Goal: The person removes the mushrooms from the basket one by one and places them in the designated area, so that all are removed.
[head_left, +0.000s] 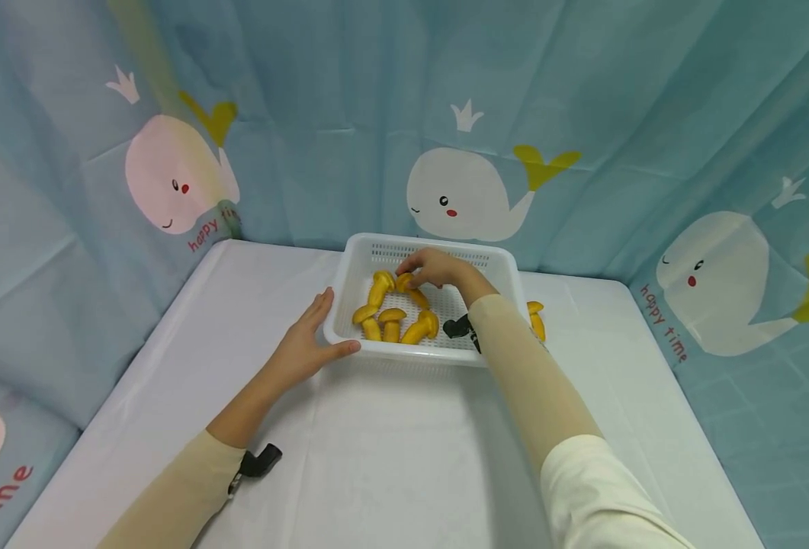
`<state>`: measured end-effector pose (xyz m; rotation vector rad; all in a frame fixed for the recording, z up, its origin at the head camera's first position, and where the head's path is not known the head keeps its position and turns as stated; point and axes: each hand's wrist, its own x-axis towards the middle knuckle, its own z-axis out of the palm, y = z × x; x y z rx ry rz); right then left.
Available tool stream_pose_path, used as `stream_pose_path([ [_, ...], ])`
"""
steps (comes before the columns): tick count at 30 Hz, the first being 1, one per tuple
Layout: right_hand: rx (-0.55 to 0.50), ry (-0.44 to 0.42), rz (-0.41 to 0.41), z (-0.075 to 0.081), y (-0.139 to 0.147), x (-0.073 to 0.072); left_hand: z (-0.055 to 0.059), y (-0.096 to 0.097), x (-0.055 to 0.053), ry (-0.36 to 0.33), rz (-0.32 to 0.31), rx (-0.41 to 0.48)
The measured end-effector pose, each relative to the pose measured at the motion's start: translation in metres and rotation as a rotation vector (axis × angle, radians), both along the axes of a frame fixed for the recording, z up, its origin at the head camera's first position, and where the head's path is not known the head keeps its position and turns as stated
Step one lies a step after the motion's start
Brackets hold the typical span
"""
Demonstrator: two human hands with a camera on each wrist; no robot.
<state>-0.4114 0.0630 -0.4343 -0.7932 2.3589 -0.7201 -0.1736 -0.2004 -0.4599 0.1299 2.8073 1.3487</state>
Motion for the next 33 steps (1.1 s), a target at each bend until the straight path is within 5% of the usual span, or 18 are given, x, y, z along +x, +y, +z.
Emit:
stream_pose_path([
  [19,-0.086,-0.01,-0.078,0.007,-0.002,-0.001,0.004,0.003,0.001,-0.017,0.002,0.002],
  [33,-0.204,0.081,-0.135,0.051,0.001,0.019,0.005,0.001,0.002,-0.012,0.009,-0.013],
])
